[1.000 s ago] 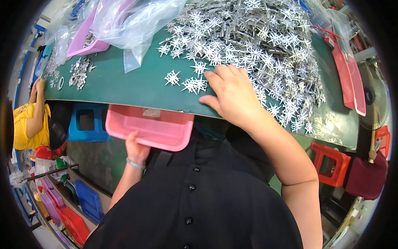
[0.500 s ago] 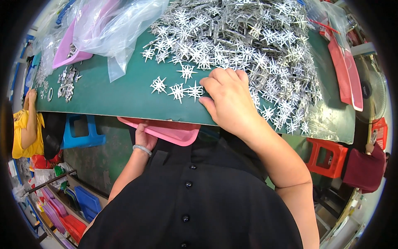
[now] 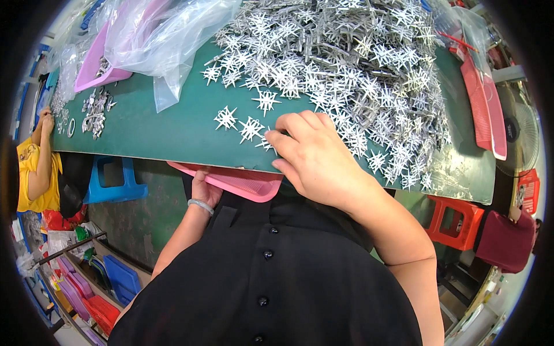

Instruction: The person sorts metal star-shaped parts from a large pile on a table into a pink tray held on their lap.

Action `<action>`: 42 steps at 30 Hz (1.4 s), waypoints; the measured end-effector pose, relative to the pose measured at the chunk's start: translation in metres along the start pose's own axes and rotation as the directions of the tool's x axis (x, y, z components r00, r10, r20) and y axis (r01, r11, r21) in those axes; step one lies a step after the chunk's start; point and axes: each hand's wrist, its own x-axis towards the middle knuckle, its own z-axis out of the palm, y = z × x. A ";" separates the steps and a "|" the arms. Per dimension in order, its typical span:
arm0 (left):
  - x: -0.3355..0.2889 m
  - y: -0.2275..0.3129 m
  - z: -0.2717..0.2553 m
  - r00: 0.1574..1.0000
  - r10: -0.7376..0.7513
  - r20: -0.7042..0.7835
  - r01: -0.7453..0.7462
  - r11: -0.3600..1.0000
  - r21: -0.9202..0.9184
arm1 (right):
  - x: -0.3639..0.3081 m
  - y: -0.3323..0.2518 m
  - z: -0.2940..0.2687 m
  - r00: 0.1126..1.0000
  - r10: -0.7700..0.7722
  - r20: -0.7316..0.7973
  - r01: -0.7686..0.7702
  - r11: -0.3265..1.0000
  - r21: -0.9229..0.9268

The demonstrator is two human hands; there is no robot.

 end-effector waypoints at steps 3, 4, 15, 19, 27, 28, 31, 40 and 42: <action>0.000 -0.001 0.001 1.000 -0.002 -0.022 0.002 1.000 0.005 | 0.007 -0.004 0.007 0.994 0.038 -0.106 -0.042 0.999 -0.032; 0.000 0.000 0.000 1.000 -0.001 -0.022 0.001 1.000 0.004 | 0.008 -0.004 0.010 0.994 0.037 -0.105 -0.041 0.999 -0.032; 0.002 -0.002 -0.007 0.998 -0.011 0.063 0.014 0.999 -0.038 | 0.018 -0.011 0.015 0.998 -0.043 -0.055 0.043 0.999 -0.001; 0.002 -0.002 -0.005 0.998 0.005 0.070 -0.004 1.000 -0.026 | 0.039 -0.012 0.027 0.985 -0.048 -0.168 0.042 0.998 -0.040; 0.003 -0.003 -0.009 0.999 0.022 0.025 -0.021 0.998 -0.059 | 0.075 -0.010 0.039 0.984 -0.041 -0.172 0.007 0.981 -0.196; 0.003 -0.003 -0.010 0.999 0.018 0.034 -0.016 0.998 -0.066 | 0.076 -0.009 0.037 0.984 -0.024 -0.174 -0.005 0.986 -0.167; 0.004 -0.003 -0.011 0.999 0.012 0.043 -0.009 0.997 -0.070 | 0.077 -0.007 0.031 0.994 0.016 -0.113 -0.019 0.999 -0.029; 0.001 -0.001 -0.008 0.997 -0.021 0.078 0.030 0.993 -0.115 | 0.059 0.001 0.019 0.973 0.136 -0.188 -0.149 0.987 -0.056; 0.000 -0.001 -0.008 0.996 -0.025 0.089 0.035 0.993 -0.114 | 0.051 0.003 0.011 0.980 0.128 -0.152 -0.133 0.991 -0.027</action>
